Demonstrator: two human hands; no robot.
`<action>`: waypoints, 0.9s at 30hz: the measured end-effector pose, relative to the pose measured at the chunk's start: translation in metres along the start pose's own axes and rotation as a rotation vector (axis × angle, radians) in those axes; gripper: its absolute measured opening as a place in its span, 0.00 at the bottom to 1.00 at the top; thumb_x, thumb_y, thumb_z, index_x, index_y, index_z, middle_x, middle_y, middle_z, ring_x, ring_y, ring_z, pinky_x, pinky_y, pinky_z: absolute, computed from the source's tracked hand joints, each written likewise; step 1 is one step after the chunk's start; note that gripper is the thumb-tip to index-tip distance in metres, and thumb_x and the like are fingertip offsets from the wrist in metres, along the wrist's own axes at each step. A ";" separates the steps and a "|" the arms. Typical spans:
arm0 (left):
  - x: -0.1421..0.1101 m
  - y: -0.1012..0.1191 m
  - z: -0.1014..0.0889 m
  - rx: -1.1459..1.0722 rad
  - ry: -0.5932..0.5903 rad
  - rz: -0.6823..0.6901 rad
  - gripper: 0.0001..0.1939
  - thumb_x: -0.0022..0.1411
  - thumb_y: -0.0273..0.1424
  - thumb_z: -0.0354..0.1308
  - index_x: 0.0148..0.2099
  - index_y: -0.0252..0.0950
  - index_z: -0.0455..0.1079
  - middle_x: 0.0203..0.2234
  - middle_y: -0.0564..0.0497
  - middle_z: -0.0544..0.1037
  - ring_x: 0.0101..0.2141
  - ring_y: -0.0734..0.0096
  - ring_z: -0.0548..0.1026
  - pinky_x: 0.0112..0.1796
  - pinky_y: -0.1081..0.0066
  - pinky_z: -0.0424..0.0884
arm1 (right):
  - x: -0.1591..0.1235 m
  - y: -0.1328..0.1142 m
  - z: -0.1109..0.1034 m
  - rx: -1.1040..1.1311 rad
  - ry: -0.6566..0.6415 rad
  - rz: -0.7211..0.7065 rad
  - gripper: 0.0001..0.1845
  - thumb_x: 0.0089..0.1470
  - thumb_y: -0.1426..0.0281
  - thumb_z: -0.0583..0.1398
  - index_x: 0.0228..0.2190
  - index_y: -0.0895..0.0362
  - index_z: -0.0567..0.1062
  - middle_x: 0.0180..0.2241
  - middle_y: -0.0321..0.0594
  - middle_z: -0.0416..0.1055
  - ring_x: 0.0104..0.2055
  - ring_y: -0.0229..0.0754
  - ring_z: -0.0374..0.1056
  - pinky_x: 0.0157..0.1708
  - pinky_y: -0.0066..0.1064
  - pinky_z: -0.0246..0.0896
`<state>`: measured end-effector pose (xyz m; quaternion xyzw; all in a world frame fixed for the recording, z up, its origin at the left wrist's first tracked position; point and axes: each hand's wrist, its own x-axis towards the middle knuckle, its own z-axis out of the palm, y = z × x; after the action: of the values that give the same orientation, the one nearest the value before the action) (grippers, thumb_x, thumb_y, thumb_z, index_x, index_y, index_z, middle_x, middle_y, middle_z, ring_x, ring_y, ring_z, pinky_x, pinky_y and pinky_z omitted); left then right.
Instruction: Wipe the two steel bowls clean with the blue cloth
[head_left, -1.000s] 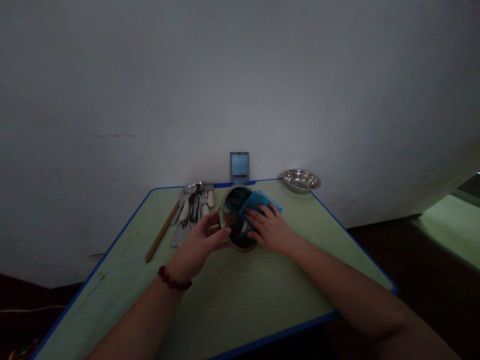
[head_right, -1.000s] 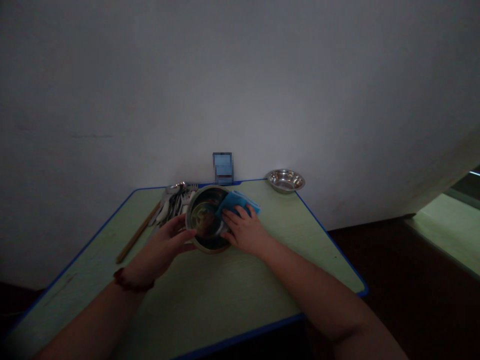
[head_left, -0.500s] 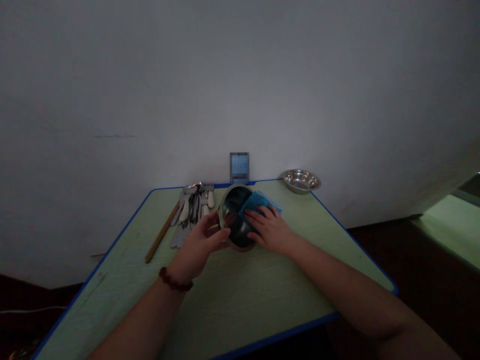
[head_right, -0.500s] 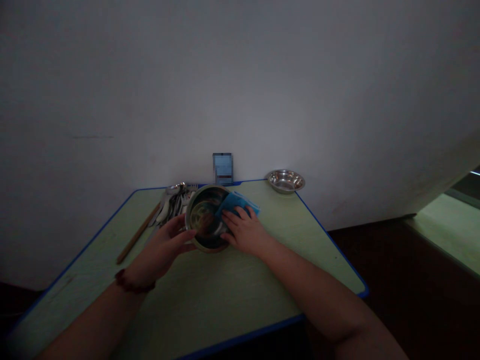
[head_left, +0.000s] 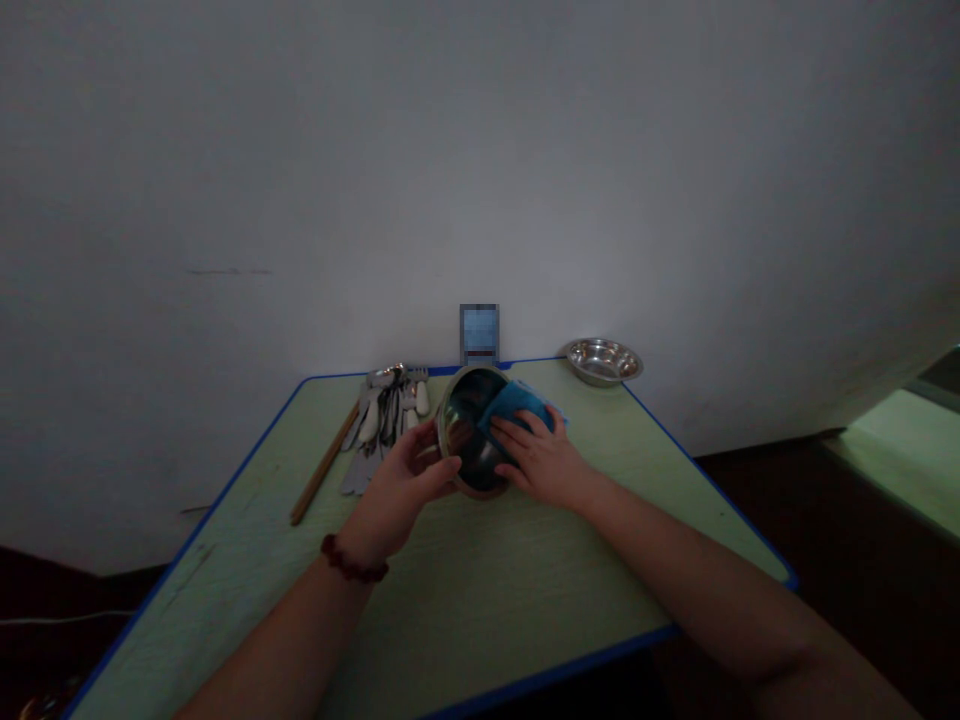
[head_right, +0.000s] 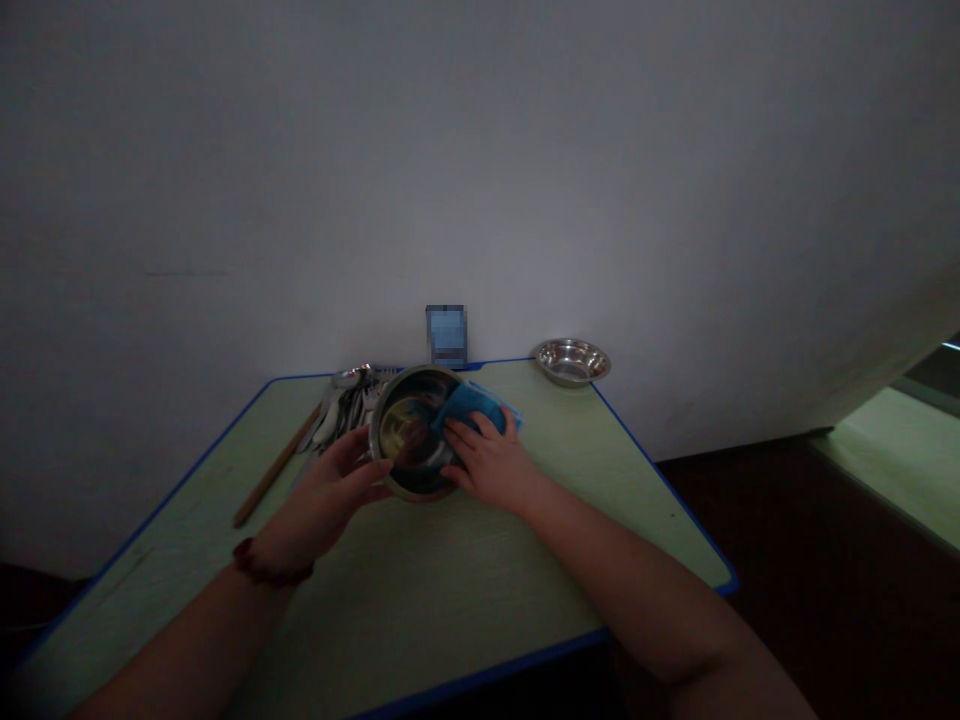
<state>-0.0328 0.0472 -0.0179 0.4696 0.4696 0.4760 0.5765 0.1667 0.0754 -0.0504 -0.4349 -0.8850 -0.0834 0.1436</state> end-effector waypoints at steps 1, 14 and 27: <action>0.000 0.000 0.000 -0.002 -0.003 0.001 0.27 0.49 0.30 0.62 0.52 0.37 0.61 0.47 0.44 0.74 0.45 0.59 0.74 0.32 0.71 0.75 | 0.000 0.000 0.000 0.001 -0.002 0.001 0.28 0.59 0.56 0.46 0.56 0.56 0.60 0.58 0.43 0.57 0.56 0.55 0.50 0.54 0.61 0.32; -0.001 0.002 0.001 -0.018 0.028 0.000 0.31 0.46 0.31 0.64 0.53 0.35 0.60 0.47 0.42 0.74 0.43 0.59 0.74 0.33 0.70 0.75 | 0.000 0.001 0.001 -0.003 0.004 -0.017 0.28 0.59 0.56 0.46 0.55 0.58 0.61 0.58 0.41 0.58 0.56 0.54 0.50 0.54 0.57 0.36; -0.002 0.005 0.003 0.002 0.046 0.013 0.30 0.46 0.31 0.63 0.53 0.36 0.61 0.47 0.43 0.74 0.43 0.60 0.74 0.32 0.71 0.75 | 0.001 0.001 -0.002 -0.002 -0.028 -0.027 0.31 0.57 0.53 0.47 0.56 0.59 0.60 0.58 0.43 0.57 0.57 0.54 0.48 0.56 0.52 0.37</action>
<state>-0.0305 0.0452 -0.0128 0.4621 0.4801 0.4900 0.5620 0.1670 0.0759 -0.0480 -0.4243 -0.8926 -0.0803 0.1297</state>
